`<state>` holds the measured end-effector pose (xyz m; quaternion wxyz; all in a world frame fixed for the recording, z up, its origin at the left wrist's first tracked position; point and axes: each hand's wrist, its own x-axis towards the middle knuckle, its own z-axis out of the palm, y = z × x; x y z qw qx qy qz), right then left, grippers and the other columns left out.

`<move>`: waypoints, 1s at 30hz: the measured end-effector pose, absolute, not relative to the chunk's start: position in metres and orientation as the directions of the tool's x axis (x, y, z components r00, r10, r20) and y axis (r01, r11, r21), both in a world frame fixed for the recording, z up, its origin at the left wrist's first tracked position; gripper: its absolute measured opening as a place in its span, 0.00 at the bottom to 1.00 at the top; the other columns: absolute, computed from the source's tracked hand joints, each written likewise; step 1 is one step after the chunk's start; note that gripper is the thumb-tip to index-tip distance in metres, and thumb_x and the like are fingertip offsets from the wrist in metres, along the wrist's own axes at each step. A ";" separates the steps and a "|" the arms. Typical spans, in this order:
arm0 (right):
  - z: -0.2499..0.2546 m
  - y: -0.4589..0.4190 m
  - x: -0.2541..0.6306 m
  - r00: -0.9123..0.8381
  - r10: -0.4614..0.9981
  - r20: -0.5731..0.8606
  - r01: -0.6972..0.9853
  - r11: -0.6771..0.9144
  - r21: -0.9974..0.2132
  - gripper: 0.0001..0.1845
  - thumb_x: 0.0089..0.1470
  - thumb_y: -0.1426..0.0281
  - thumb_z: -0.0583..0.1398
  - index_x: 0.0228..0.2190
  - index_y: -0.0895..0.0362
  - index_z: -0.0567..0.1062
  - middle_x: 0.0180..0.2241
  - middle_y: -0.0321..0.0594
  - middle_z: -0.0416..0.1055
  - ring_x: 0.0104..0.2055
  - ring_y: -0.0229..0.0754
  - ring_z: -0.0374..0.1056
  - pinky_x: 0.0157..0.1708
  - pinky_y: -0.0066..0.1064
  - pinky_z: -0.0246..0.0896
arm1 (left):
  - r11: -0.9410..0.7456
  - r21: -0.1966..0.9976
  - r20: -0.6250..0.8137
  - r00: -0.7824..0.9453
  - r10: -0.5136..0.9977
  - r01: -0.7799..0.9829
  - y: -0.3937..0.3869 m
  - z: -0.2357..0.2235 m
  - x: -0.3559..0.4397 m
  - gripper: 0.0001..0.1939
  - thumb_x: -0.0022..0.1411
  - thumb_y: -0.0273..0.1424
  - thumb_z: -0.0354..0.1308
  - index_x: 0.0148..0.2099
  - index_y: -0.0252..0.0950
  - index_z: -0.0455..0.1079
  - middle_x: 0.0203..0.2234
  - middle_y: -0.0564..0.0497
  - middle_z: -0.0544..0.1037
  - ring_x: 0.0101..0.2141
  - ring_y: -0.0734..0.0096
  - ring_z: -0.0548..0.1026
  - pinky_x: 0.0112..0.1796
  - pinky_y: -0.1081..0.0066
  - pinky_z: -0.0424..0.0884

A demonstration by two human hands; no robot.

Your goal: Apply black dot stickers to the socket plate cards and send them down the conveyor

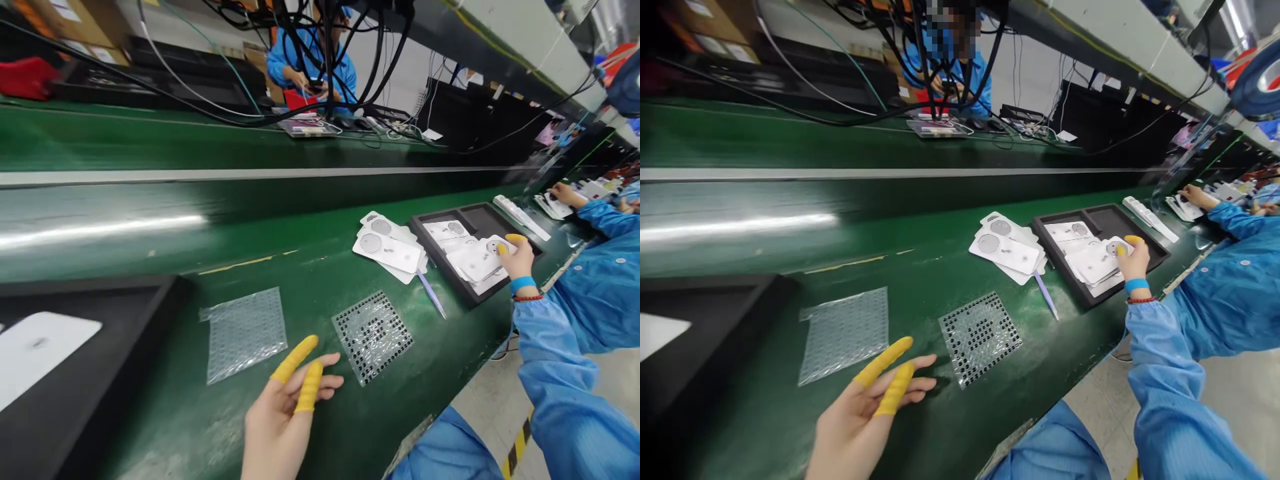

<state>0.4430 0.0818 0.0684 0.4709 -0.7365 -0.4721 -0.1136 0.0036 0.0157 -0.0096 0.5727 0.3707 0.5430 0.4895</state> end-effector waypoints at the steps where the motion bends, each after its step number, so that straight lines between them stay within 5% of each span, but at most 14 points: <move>1: 0.066 0.082 0.441 0.501 0.616 0.608 0.819 -0.112 -0.562 0.09 0.49 0.69 0.61 0.35 0.58 0.70 0.46 0.56 0.67 0.58 0.59 0.58 0.60 0.61 0.46 | 0.249 0.960 -0.259 -0.067 0.964 -0.129 0.018 -0.010 0.004 0.23 0.49 0.41 0.68 0.44 0.35 0.69 0.33 0.45 0.84 0.25 0.62 0.80 0.28 0.65 0.77; 3: 0.054 0.081 0.416 0.419 0.685 0.596 0.843 -0.050 -0.536 0.09 0.52 0.69 0.61 0.37 0.57 0.72 0.51 0.56 0.65 0.62 0.59 0.54 0.64 0.60 0.41 | 0.253 0.964 -0.259 -0.077 0.963 -0.085 0.024 -0.013 0.005 0.21 0.47 0.41 0.66 0.41 0.34 0.70 0.32 0.44 0.84 0.25 0.62 0.80 0.29 0.64 0.78; 7: 0.010 0.066 0.311 -0.058 0.896 0.440 0.829 0.289 -0.479 0.17 0.56 0.62 0.62 0.47 0.51 0.73 0.52 0.45 0.71 0.57 0.51 0.66 0.59 0.50 0.60 | 0.252 0.968 -0.252 -0.064 0.966 -0.003 0.032 -0.019 0.007 0.18 0.49 0.40 0.62 0.39 0.34 0.69 0.31 0.43 0.84 0.25 0.63 0.80 0.30 0.64 0.76; 9: -0.013 0.056 0.261 -0.419 0.862 0.286 0.747 0.506 -0.431 0.22 0.55 0.62 0.65 0.50 0.52 0.72 0.58 0.51 0.66 0.62 0.57 0.60 0.59 0.56 0.59 | 0.260 0.964 -0.259 -0.036 0.965 0.055 0.032 -0.021 0.007 0.15 0.49 0.39 0.61 0.36 0.35 0.69 0.28 0.43 0.83 0.25 0.62 0.80 0.29 0.64 0.76; 11: -0.029 0.049 0.231 -0.531 0.802 0.274 0.658 0.594 -0.463 0.15 0.58 0.66 0.63 0.47 0.55 0.74 0.57 0.53 0.68 0.62 0.56 0.61 0.57 0.57 0.61 | 0.267 0.959 -0.266 -0.021 0.964 0.092 0.030 -0.020 0.008 0.13 0.48 0.38 0.62 0.33 0.36 0.68 0.25 0.44 0.82 0.25 0.62 0.79 0.29 0.64 0.75; 15: -0.033 0.045 0.220 -0.498 0.762 0.414 0.512 0.643 -0.569 0.11 0.62 0.72 0.57 0.47 0.56 0.73 0.51 0.52 0.72 0.54 0.48 0.69 0.52 0.46 0.69 | 0.265 0.957 -0.266 -0.006 0.964 0.117 0.026 -0.014 0.012 0.15 0.49 0.39 0.64 0.36 0.36 0.68 0.29 0.46 0.82 0.28 0.61 0.80 0.33 0.63 0.75; 19: -0.017 0.041 0.221 -0.515 0.694 0.503 0.423 0.716 -0.555 0.16 0.63 0.73 0.57 0.52 0.56 0.70 0.50 0.53 0.72 0.53 0.48 0.68 0.51 0.46 0.69 | 0.304 0.952 -0.303 0.022 0.953 -0.047 0.029 -0.009 0.018 0.35 0.51 0.42 0.66 0.57 0.32 0.62 0.27 0.49 0.82 0.34 0.60 0.81 0.38 0.64 0.75; 23: -0.001 0.040 0.212 -0.582 0.704 0.408 0.359 0.672 -0.648 0.17 0.60 0.66 0.61 0.50 0.57 0.71 0.49 0.52 0.72 0.52 0.47 0.70 0.50 0.42 0.70 | 0.356 0.895 -0.353 0.060 0.934 -0.269 0.031 -0.006 0.021 0.47 0.47 0.44 0.70 0.62 0.28 0.54 0.23 0.50 0.81 0.33 0.58 0.82 0.39 0.64 0.76; 26: 0.005 0.043 0.206 -0.510 0.791 0.338 0.374 0.558 -0.741 0.09 0.61 0.68 0.60 0.43 0.56 0.75 0.42 0.46 0.75 0.42 0.41 0.74 0.43 0.34 0.72 | 0.369 0.884 -0.370 0.054 0.927 -0.287 0.029 -0.002 0.023 0.49 0.46 0.41 0.71 0.64 0.27 0.53 0.21 0.52 0.81 0.29 0.59 0.82 0.36 0.64 0.78; 30: 0.003 0.046 0.198 -0.504 0.778 0.374 0.422 0.600 -0.679 0.06 0.63 0.71 0.57 0.37 0.56 0.76 0.37 0.44 0.75 0.37 0.40 0.72 0.37 0.32 0.72 | 0.383 0.884 -0.383 0.054 0.922 -0.270 0.025 -0.002 0.024 0.51 0.47 0.39 0.70 0.66 0.27 0.50 0.18 0.55 0.79 0.28 0.60 0.82 0.37 0.64 0.78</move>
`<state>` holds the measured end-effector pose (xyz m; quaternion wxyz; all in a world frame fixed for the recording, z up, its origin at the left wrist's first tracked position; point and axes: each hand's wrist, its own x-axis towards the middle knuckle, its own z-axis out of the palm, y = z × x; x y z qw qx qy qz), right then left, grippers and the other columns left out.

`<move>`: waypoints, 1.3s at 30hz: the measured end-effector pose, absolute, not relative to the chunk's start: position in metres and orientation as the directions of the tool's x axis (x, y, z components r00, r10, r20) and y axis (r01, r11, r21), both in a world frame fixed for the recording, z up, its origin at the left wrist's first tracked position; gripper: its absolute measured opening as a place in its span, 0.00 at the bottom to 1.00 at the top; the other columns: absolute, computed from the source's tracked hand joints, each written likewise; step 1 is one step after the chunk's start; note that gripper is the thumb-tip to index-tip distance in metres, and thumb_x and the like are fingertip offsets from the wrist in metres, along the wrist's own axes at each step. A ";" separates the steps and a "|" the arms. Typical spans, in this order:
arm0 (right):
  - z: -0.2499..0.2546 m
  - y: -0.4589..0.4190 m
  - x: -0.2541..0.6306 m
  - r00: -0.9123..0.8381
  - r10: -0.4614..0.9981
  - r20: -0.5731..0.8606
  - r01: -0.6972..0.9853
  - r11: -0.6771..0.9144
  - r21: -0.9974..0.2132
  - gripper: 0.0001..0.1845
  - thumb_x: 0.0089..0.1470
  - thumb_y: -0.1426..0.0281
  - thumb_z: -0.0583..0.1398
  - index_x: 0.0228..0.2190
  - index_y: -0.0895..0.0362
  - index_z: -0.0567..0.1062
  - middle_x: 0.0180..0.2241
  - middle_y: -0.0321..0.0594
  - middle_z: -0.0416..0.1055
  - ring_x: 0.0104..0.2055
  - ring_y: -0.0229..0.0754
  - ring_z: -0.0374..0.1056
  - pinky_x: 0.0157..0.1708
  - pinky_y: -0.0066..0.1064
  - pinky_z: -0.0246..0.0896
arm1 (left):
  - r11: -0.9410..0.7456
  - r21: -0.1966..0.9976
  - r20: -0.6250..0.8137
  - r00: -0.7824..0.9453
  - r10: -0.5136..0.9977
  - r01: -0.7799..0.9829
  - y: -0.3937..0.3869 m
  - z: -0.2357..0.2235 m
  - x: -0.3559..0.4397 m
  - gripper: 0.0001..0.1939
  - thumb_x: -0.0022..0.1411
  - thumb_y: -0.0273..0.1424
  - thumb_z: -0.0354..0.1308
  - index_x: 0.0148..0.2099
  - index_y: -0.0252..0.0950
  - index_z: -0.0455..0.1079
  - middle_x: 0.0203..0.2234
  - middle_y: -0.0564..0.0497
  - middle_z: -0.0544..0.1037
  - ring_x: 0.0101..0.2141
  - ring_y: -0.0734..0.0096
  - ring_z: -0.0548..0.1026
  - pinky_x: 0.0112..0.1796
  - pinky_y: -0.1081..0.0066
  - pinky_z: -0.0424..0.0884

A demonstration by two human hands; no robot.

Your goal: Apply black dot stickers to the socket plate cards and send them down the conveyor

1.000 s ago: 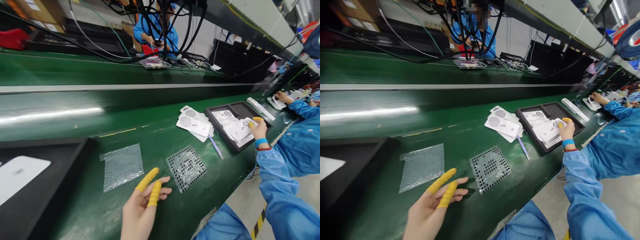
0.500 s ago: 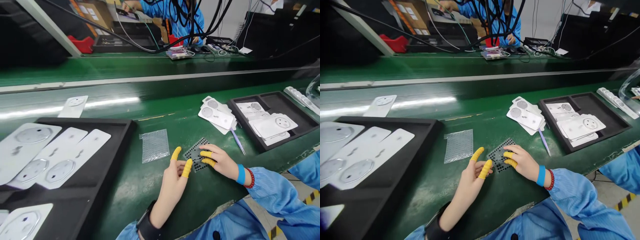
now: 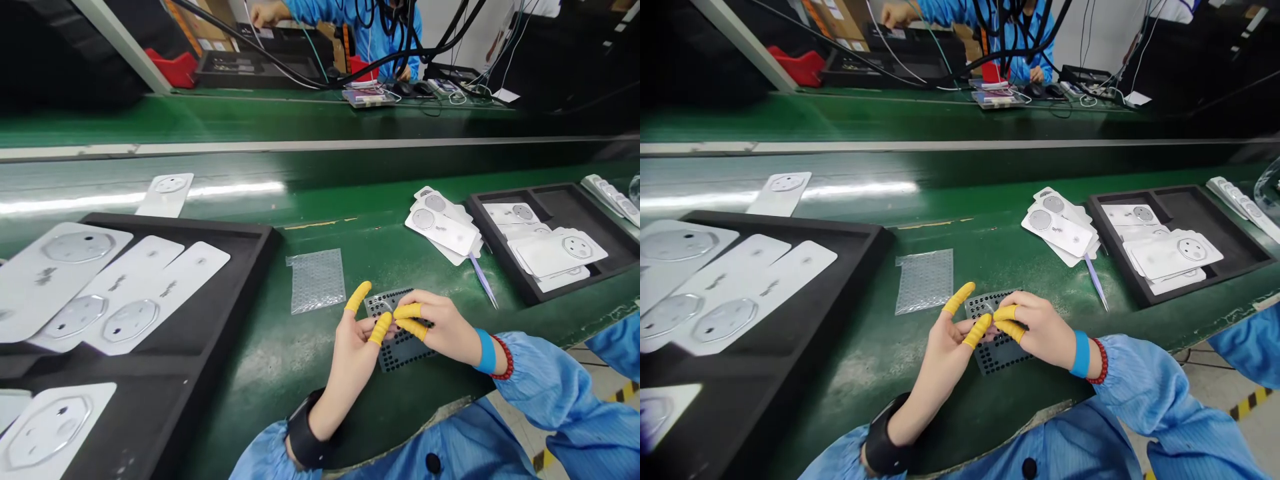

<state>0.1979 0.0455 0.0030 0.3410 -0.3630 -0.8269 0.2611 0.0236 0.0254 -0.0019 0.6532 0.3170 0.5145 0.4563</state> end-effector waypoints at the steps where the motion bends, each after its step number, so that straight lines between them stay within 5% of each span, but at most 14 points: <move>1: 0.002 0.045 0.196 -0.533 0.753 0.385 0.446 0.637 -0.629 0.08 0.63 0.72 0.56 0.36 0.57 0.76 0.37 0.45 0.75 0.37 0.41 0.72 0.37 0.32 0.71 | 0.386 0.882 -0.387 0.051 0.921 -0.270 0.025 -0.003 0.023 0.51 0.48 0.38 0.70 0.66 0.27 0.48 0.18 0.56 0.79 0.28 0.61 0.82 0.37 0.64 0.78; 6: -0.007 0.041 0.185 -0.674 0.560 0.481 0.544 0.818 -0.190 0.16 0.65 0.76 0.51 0.30 0.59 0.75 0.37 0.48 0.76 0.38 0.43 0.69 0.41 0.39 0.70 | 0.453 0.823 -0.475 0.023 0.880 -0.342 0.025 -0.017 0.017 0.53 0.44 0.31 0.70 0.67 0.28 0.46 0.19 0.55 0.80 0.25 0.63 0.81 0.32 0.67 0.77; 9: -0.016 0.043 0.180 -0.720 0.500 0.481 0.546 0.836 -0.053 0.18 0.65 0.77 0.48 0.28 0.58 0.73 0.40 0.48 0.76 0.39 0.43 0.69 0.45 0.41 0.69 | 0.461 0.810 -0.491 0.011 0.871 -0.363 0.026 -0.023 0.018 0.51 0.42 0.27 0.68 0.66 0.30 0.48 0.21 0.53 0.81 0.26 0.62 0.81 0.30 0.69 0.75; 14: -0.032 0.046 0.186 -0.763 0.559 0.325 0.519 0.829 -0.208 0.11 0.62 0.77 0.50 0.34 0.60 0.72 0.42 0.53 0.74 0.40 0.45 0.71 0.42 0.39 0.70 | 0.457 0.860 -0.471 -0.010 0.882 -0.225 0.025 -0.015 0.017 0.49 0.45 0.31 0.65 0.66 0.31 0.46 0.19 0.56 0.78 0.24 0.66 0.79 0.30 0.71 0.73; 18: -0.038 0.045 0.210 -0.744 0.583 0.327 0.500 0.810 -0.307 0.09 0.53 0.81 0.57 0.37 0.61 0.71 0.42 0.53 0.74 0.41 0.46 0.73 0.37 0.34 0.72 | 0.308 0.888 -0.348 0.061 0.936 0.341 0.057 0.013 0.007 0.38 0.46 0.42 0.65 0.56 0.30 0.61 0.16 0.53 0.76 0.22 0.58 0.78 0.28 0.65 0.72; 20: -0.036 0.046 0.224 -0.702 0.625 0.341 0.507 0.775 -0.377 0.11 0.52 0.82 0.56 0.38 0.60 0.70 0.41 0.51 0.74 0.41 0.45 0.73 0.37 0.32 0.72 | 0.210 0.844 -0.237 -0.007 0.971 0.493 0.091 0.026 0.015 0.29 0.46 0.42 0.66 0.48 0.34 0.67 0.30 0.42 0.81 0.36 0.49 0.80 0.40 0.58 0.72; 23: -0.030 0.051 0.241 -0.601 0.702 0.383 0.513 0.706 -0.489 0.09 0.56 0.81 0.54 0.36 0.58 0.68 0.41 0.48 0.74 0.40 0.41 0.73 0.39 0.30 0.72 | 0.126 0.817 -0.084 -0.101 0.991 0.563 0.146 0.029 0.052 0.23 0.51 0.36 0.66 0.47 0.32 0.69 0.55 0.31 0.70 0.60 0.41 0.62 0.56 0.54 0.58; 25: -0.024 0.056 0.247 -0.515 0.747 0.419 0.512 0.661 -0.549 0.08 0.56 0.80 0.53 0.35 0.57 0.67 0.42 0.48 0.72 0.41 0.40 0.73 0.41 0.31 0.72 | 0.118 0.805 -0.054 -0.127 0.990 0.581 0.174 0.021 0.085 0.23 0.50 0.33 0.68 0.48 0.29 0.70 0.60 0.30 0.64 0.62 0.39 0.57 0.59 0.49 0.54; 29: -0.015 0.060 0.252 -0.356 0.803 0.478 0.495 0.596 -0.632 0.07 0.57 0.79 0.54 0.34 0.56 0.68 0.44 0.49 0.70 0.46 0.43 0.71 0.45 0.35 0.70 | 0.142 0.819 -0.043 -0.188 0.981 0.555 0.198 0.001 0.122 0.19 0.62 0.34 0.62 0.54 0.35 0.69 0.61 0.43 0.64 0.60 0.48 0.61 0.57 0.42 0.57; 39: 0.011 0.082 0.256 -0.078 0.836 0.544 0.448 0.517 -0.730 0.04 0.57 0.75 0.59 0.34 0.55 0.72 0.44 0.46 0.69 0.45 0.44 0.69 0.48 0.41 0.67 | 0.091 0.996 -0.093 -0.089 0.992 -0.019 0.169 0.013 0.085 0.14 0.64 0.33 0.60 0.49 0.34 0.63 0.41 0.48 0.78 0.40 0.66 0.79 0.43 0.62 0.76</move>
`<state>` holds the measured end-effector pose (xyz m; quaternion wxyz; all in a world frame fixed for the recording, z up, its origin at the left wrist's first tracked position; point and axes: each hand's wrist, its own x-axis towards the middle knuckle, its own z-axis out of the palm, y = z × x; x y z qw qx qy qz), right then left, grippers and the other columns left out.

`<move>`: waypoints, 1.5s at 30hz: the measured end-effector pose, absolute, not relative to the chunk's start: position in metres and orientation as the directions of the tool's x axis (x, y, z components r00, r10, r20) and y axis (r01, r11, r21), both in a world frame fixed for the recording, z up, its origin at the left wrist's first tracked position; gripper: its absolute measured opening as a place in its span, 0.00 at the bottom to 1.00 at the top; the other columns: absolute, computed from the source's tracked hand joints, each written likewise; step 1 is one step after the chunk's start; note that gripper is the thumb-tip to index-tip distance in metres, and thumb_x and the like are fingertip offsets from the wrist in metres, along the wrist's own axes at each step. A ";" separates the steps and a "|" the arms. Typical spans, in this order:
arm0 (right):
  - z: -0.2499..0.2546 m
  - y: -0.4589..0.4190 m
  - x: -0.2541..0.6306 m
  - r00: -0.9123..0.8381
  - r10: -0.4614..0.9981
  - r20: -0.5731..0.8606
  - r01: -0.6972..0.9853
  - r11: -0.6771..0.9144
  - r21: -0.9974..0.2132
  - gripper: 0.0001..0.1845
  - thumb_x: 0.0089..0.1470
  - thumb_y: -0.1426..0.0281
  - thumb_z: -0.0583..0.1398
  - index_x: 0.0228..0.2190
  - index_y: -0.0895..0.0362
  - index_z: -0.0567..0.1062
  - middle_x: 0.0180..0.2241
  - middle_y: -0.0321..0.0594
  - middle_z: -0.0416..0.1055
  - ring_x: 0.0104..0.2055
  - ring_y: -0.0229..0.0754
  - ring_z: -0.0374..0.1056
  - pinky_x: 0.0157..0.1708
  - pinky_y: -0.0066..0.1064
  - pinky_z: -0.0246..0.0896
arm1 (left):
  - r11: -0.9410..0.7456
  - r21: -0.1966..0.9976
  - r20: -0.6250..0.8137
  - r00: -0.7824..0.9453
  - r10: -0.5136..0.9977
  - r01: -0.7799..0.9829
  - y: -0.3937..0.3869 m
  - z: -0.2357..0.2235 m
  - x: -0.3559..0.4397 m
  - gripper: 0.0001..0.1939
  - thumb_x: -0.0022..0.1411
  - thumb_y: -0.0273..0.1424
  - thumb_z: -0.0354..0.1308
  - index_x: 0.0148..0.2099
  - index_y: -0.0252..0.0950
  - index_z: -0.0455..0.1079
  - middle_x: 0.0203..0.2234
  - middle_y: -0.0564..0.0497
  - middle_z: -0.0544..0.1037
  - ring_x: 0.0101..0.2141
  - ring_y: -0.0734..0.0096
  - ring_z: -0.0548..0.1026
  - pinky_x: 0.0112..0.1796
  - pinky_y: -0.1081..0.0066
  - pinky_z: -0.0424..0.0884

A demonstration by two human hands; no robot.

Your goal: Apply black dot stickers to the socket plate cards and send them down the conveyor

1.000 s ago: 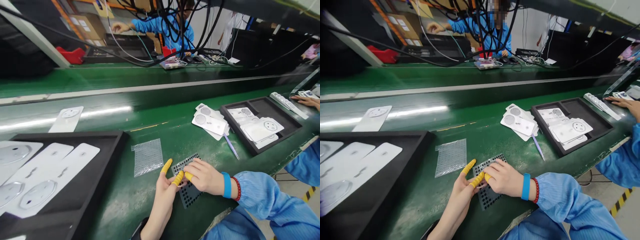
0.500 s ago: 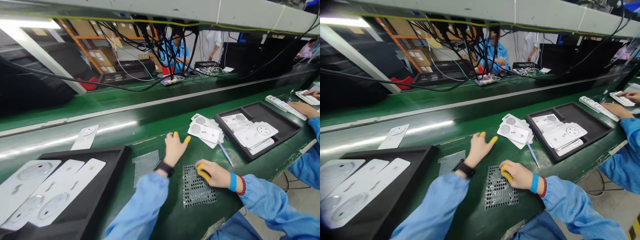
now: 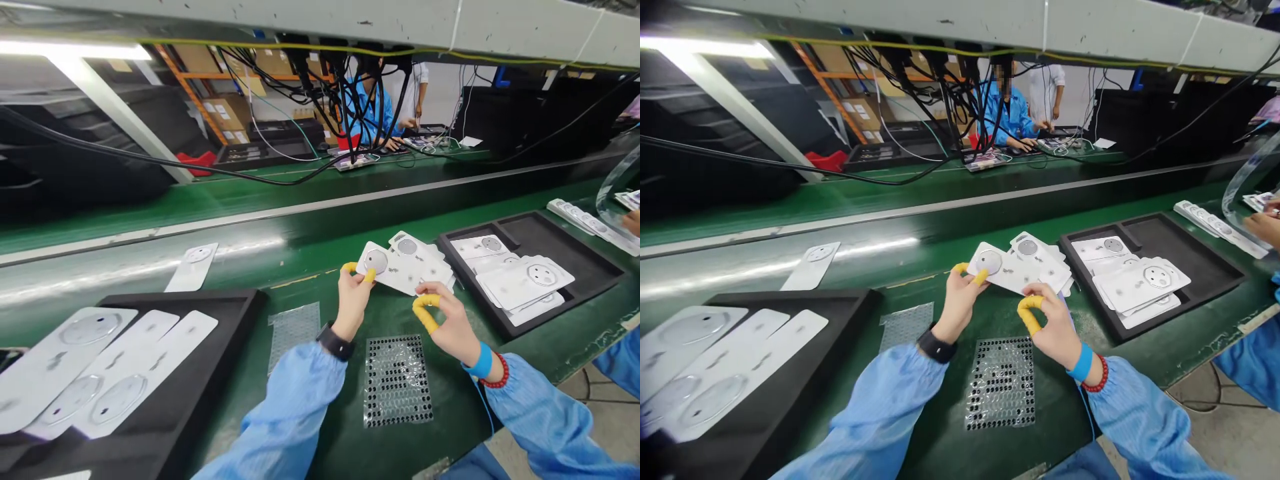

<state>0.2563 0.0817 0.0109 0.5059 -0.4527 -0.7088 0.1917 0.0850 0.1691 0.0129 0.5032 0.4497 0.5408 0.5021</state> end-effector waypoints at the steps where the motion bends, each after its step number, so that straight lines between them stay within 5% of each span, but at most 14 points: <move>1: 0.016 0.084 0.253 -0.046 0.827 0.561 0.445 0.520 -0.729 0.03 0.57 0.75 0.59 0.34 0.54 0.72 0.45 0.45 0.69 0.46 0.45 0.68 0.49 0.42 0.66 | 0.077 0.994 -0.083 -0.075 0.994 -0.080 0.154 0.016 0.079 0.15 0.63 0.34 0.60 0.48 0.36 0.61 0.40 0.48 0.79 0.41 0.66 0.80 0.44 0.62 0.76; 7: 0.032 0.082 0.215 -0.099 0.802 0.590 0.328 0.586 -0.741 0.04 0.57 0.75 0.60 0.34 0.54 0.75 0.45 0.44 0.69 0.48 0.45 0.69 0.51 0.43 0.66 | 0.129 0.951 -0.135 -0.001 0.991 -0.280 0.061 0.030 0.057 0.26 0.54 0.44 0.65 0.47 0.38 0.58 0.32 0.50 0.82 0.33 0.62 0.82 0.35 0.64 0.79; 12: 0.030 0.067 0.201 -0.145 0.822 0.550 0.259 0.569 -0.781 0.05 0.56 0.75 0.62 0.34 0.54 0.76 0.45 0.45 0.67 0.48 0.45 0.68 0.50 0.45 0.68 | 0.139 0.942 -0.157 -0.035 0.987 -0.305 0.035 0.039 0.054 0.25 0.55 0.43 0.65 0.48 0.37 0.60 0.22 0.56 0.80 0.25 0.67 0.79 0.26 0.73 0.74; 19: 0.030 0.059 0.199 -0.148 0.863 0.483 0.258 0.505 -0.824 0.02 0.56 0.72 0.63 0.34 0.52 0.76 0.52 0.44 0.61 0.53 0.48 0.65 0.53 0.46 0.67 | -0.110 0.994 0.108 -0.106 0.988 -0.007 0.019 0.024 0.044 0.13 0.63 0.29 0.57 0.50 0.40 0.65 0.16 0.63 0.74 0.18 0.80 0.69 0.21 0.82 0.65; 22: 0.030 0.059 0.202 -0.126 0.893 0.432 0.184 0.449 -0.874 0.13 0.55 0.68 0.65 0.42 0.49 0.69 0.56 0.45 0.59 0.51 0.45 0.67 0.52 0.44 0.68 | -0.225 0.965 0.240 -0.108 0.965 0.135 0.014 0.018 0.042 0.15 0.63 0.24 0.57 0.51 0.43 0.66 0.20 0.63 0.76 0.19 0.82 0.71 0.24 0.84 0.67; 28: 0.034 0.060 0.213 -0.396 0.910 0.124 -0.019 0.127 -0.992 0.26 0.57 0.64 0.64 0.51 0.49 0.57 0.37 0.38 0.73 0.32 0.38 0.74 0.32 0.31 0.73 | -0.336 0.923 0.342 0.000 0.940 0.190 0.015 0.020 0.039 0.19 0.61 0.19 0.56 0.52 0.43 0.68 0.21 0.64 0.78 0.22 0.82 0.75 0.28 0.86 0.70; 35: 0.041 0.057 0.210 -0.356 0.931 0.083 -0.026 0.080 -0.996 0.26 0.54 0.68 0.67 0.47 0.49 0.58 0.33 0.34 0.75 0.29 0.36 0.74 0.28 0.26 0.70 | -0.250 0.965 0.252 -0.011 0.968 0.082 0.017 0.025 0.043 0.09 0.60 0.21 0.59 0.41 0.39 0.72 0.19 0.61 0.78 0.19 0.80 0.74 0.24 0.84 0.70; 38: 0.039 0.057 0.216 -0.373 0.923 0.100 0.047 0.126 -0.991 0.24 0.60 0.61 0.61 0.52 0.48 0.56 0.40 0.40 0.76 0.36 0.40 0.77 0.34 0.32 0.75 | -0.078 0.989 0.064 -0.111 0.992 -0.125 0.030 0.031 0.037 0.08 0.58 0.25 0.63 0.42 0.38 0.74 0.17 0.60 0.76 0.19 0.79 0.73 0.23 0.83 0.70; 40: 0.034 0.054 0.226 -0.333 0.927 0.174 0.254 0.266 -0.930 0.25 0.62 0.59 0.58 0.57 0.48 0.56 0.52 0.47 0.71 0.51 0.47 0.72 0.49 0.45 0.72 | -0.030 0.949 -0.053 -0.252 0.966 -0.314 0.046 0.037 0.025 0.11 0.56 0.26 0.65 0.43 0.36 0.75 0.21 0.57 0.78 0.21 0.79 0.74 0.25 0.82 0.71; 42: 0.023 0.047 0.238 -0.301 0.926 0.227 0.566 0.365 -0.739 0.27 0.60 0.59 0.60 0.57 0.50 0.61 0.63 0.52 0.59 0.66 0.57 0.54 0.61 0.59 0.54 | -0.070 0.882 -0.133 -0.389 0.912 -0.465 0.064 0.044 0.007 0.08 0.53 0.25 0.64 0.38 0.34 0.74 0.24 0.55 0.78 0.23 0.78 0.73 0.24 0.82 0.70; 45: 0.000 0.038 0.252 -0.336 0.928 0.162 0.804 0.373 -0.463 0.16 0.58 0.64 0.62 0.47 0.54 0.73 0.67 0.52 0.49 0.70 0.67 0.38 0.61 0.71 0.42 | -0.107 0.845 -0.194 -0.488 0.851 -0.523 0.082 0.046 -0.015 0.12 0.52 0.20 0.60 0.39 0.36 0.71 0.24 0.56 0.76 0.21 0.78 0.72 0.21 0.80 0.68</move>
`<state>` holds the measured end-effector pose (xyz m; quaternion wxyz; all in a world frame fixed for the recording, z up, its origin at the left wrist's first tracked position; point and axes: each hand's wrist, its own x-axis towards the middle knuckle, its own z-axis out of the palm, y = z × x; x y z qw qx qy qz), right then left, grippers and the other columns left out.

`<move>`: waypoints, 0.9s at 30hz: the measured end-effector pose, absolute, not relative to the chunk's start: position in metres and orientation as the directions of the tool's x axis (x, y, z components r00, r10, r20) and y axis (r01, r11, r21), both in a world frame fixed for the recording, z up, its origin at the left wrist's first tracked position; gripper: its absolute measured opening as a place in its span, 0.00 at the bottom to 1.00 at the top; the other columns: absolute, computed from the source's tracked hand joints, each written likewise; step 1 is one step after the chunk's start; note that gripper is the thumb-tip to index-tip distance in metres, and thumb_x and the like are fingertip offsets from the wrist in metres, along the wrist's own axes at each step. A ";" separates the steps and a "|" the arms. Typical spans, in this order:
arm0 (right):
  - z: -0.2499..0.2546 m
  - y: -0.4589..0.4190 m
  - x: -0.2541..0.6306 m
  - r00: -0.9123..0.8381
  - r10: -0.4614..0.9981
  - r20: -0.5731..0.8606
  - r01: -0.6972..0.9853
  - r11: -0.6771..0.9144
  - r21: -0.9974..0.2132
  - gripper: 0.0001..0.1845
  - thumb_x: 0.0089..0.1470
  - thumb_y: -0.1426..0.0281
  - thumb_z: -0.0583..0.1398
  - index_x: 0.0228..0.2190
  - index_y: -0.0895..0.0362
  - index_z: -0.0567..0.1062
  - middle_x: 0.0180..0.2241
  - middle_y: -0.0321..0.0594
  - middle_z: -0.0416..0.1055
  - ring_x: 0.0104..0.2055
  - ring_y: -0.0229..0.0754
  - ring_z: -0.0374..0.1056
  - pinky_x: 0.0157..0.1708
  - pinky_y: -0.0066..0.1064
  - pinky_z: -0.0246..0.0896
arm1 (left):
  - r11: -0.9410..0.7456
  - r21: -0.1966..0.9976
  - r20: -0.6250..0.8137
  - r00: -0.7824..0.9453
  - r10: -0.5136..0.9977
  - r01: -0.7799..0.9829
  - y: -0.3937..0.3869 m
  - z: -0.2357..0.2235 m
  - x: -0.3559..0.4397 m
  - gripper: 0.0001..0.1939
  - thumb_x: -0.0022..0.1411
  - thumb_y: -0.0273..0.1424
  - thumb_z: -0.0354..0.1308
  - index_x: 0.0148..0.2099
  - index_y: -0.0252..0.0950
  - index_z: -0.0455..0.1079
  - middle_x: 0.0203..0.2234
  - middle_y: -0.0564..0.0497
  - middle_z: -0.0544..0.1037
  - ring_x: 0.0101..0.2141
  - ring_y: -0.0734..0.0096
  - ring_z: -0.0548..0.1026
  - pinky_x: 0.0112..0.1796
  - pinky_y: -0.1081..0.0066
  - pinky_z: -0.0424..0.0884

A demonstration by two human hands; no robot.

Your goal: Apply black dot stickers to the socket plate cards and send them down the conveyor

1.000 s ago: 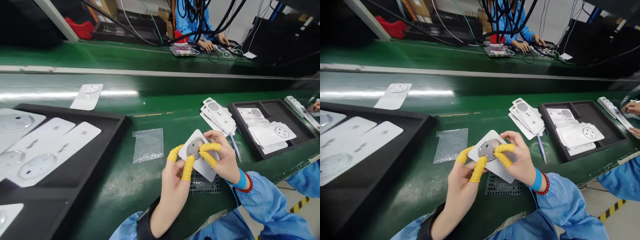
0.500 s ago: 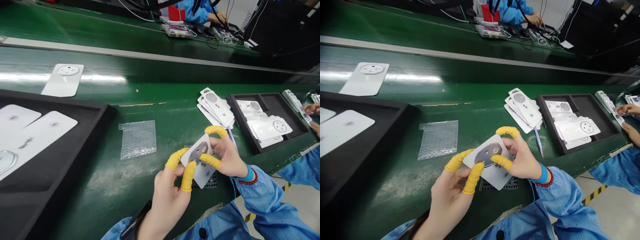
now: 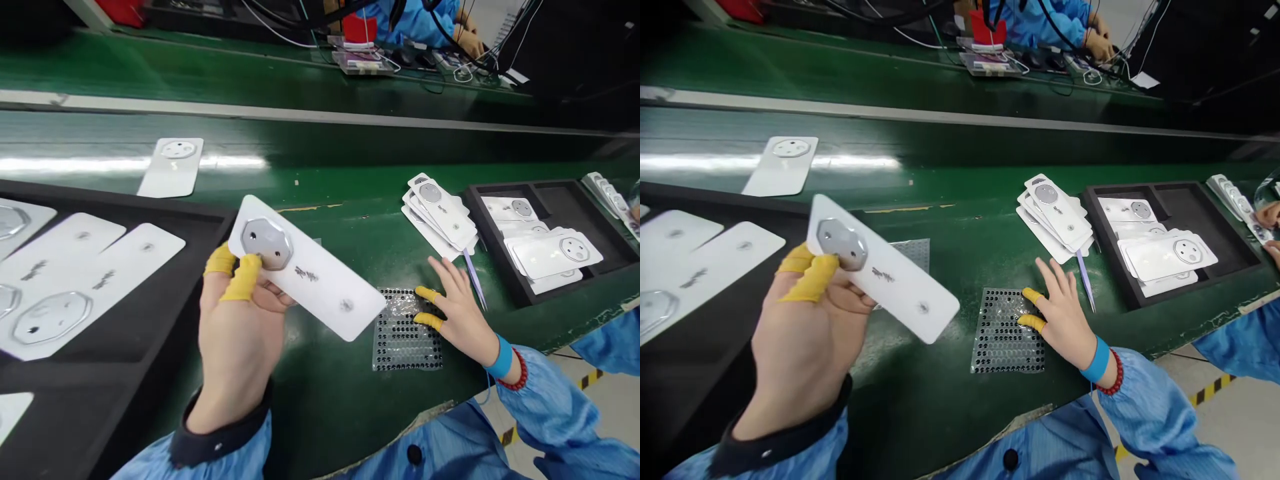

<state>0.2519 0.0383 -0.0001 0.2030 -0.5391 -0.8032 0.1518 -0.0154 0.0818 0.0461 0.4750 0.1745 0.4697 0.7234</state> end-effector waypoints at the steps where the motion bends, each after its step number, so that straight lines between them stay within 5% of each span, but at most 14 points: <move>1: -0.006 0.037 0.255 -0.352 0.927 0.132 0.817 0.373 -0.439 0.10 0.59 0.67 0.61 0.43 0.55 0.75 0.67 0.52 0.51 0.70 0.67 0.39 0.60 0.72 0.43 | -0.109 0.862 -0.182 -0.502 0.846 -0.496 0.085 0.044 -0.020 0.17 0.52 0.18 0.59 0.44 0.38 0.70 0.25 0.58 0.76 0.22 0.78 0.72 0.22 0.80 0.69; 4: -0.009 0.040 0.263 -0.377 0.917 0.126 0.758 0.384 -0.528 0.07 0.62 0.72 0.56 0.37 0.55 0.75 0.56 0.50 0.69 0.61 0.59 0.63 0.58 0.65 0.56 | -0.053 0.968 -0.073 -0.478 0.875 -0.245 0.086 0.028 -0.026 0.22 0.54 0.21 0.60 0.51 0.44 0.69 0.31 0.58 0.78 0.25 0.78 0.72 0.24 0.80 0.68; 7: 0.013 0.049 0.270 -0.351 0.923 0.157 0.627 0.356 -0.693 0.07 0.61 0.70 0.58 0.38 0.56 0.75 0.40 0.45 0.78 0.43 0.47 0.76 0.47 0.45 0.73 | 0.044 0.998 -0.056 -0.341 0.938 -0.042 0.083 0.011 -0.024 0.07 0.54 0.31 0.60 0.34 0.35 0.78 0.31 0.51 0.80 0.28 0.71 0.74 0.25 0.76 0.68; 10: 0.042 0.058 0.273 -0.370 0.916 0.153 0.557 0.350 -0.753 0.08 0.59 0.68 0.60 0.40 0.56 0.76 0.38 0.43 0.79 0.40 0.44 0.76 0.41 0.35 0.76 | 0.094 0.994 -0.088 -0.119 0.989 0.047 0.075 0.010 -0.012 0.10 0.50 0.36 0.64 0.27 0.33 0.79 0.23 0.48 0.81 0.28 0.62 0.77 0.28 0.71 0.70; 15: 0.063 0.068 0.262 -0.570 0.808 0.151 0.497 0.485 -0.720 0.09 0.60 0.69 0.60 0.43 0.56 0.75 0.41 0.45 0.77 0.40 0.44 0.75 0.40 0.36 0.75 | 0.069 0.993 -0.097 0.341 0.935 0.094 0.052 0.027 0.017 0.13 0.53 0.40 0.65 0.34 0.34 0.80 0.30 0.45 0.84 0.30 0.58 0.80 0.30 0.68 0.74; 19: 0.065 0.066 0.249 -0.532 0.799 0.279 0.509 0.565 -0.649 0.12 0.58 0.70 0.62 0.45 0.53 0.74 0.52 0.48 0.71 0.54 0.50 0.68 0.52 0.46 0.69 | 0.077 0.995 -0.091 0.271 0.958 0.061 0.043 0.028 0.027 0.15 0.59 0.40 0.60 0.31 0.33 0.80 0.26 0.46 0.83 0.27 0.61 0.79 0.28 0.69 0.75; 23: 0.061 0.060 0.235 -0.495 0.754 0.431 0.429 0.644 -0.634 0.07 0.59 0.75 0.60 0.40 0.57 0.75 0.40 0.46 0.73 0.43 0.44 0.72 0.42 0.37 0.72 | 0.129 0.990 -0.107 0.291 0.951 -0.057 0.044 0.029 0.028 0.12 0.58 0.37 0.63 0.36 0.34 0.81 0.31 0.46 0.84 0.31 0.60 0.81 0.34 0.67 0.77; 27: 0.050 0.059 0.225 -0.490 0.759 0.430 0.411 0.635 -0.654 0.07 0.60 0.77 0.59 0.39 0.59 0.75 0.39 0.47 0.72 0.39 0.42 0.72 0.37 0.34 0.72 | 0.163 0.974 -0.107 0.318 0.942 -0.157 0.043 0.033 0.029 0.09 0.59 0.34 0.62 0.37 0.35 0.81 0.33 0.47 0.85 0.32 0.64 0.81 0.36 0.70 0.77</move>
